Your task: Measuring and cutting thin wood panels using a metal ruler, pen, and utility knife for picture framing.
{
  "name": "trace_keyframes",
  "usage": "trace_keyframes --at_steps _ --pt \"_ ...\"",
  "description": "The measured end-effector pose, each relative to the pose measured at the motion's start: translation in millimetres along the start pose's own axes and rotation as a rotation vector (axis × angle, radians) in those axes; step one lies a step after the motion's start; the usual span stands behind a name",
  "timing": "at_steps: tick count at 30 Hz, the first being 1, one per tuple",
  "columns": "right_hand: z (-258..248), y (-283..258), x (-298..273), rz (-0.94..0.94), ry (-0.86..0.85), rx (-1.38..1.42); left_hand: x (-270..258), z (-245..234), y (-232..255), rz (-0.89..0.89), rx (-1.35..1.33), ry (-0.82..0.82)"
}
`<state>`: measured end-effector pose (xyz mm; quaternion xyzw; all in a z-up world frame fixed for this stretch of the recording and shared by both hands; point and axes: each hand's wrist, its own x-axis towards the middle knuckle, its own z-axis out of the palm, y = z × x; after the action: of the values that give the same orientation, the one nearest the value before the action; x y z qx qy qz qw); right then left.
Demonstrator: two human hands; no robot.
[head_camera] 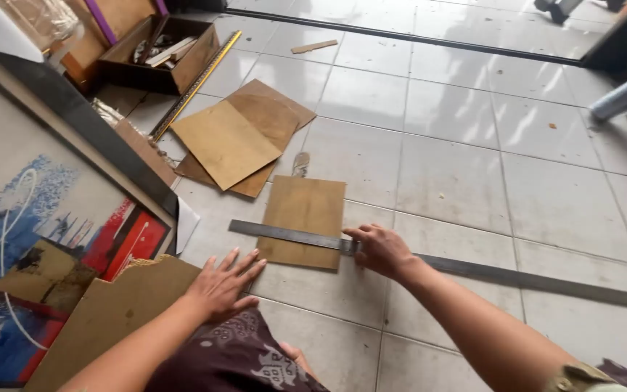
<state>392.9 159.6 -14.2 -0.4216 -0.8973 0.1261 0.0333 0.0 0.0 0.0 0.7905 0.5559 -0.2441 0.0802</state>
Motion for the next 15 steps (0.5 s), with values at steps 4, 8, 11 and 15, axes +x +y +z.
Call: trace_keyframes --at_steps 4,8,11,15 --pt "-26.8 19.9 -11.2 0.044 -0.036 -0.101 13.6 -57.7 3.8 -0.032 -0.031 -0.071" --pt "-45.2 51.4 -37.6 0.148 -0.058 -0.134 25.0 -74.2 -4.6 -0.041 0.025 -0.125" --pt "-60.9 52.9 -57.5 0.191 -0.107 -0.168 31.2 -68.4 -7.0 -0.049 0.004 -0.151" --pt "-61.1 60.4 -61.2 0.116 -0.074 -0.19 87.8 -39.2 -22.8 -0.155 -0.232 -0.085"
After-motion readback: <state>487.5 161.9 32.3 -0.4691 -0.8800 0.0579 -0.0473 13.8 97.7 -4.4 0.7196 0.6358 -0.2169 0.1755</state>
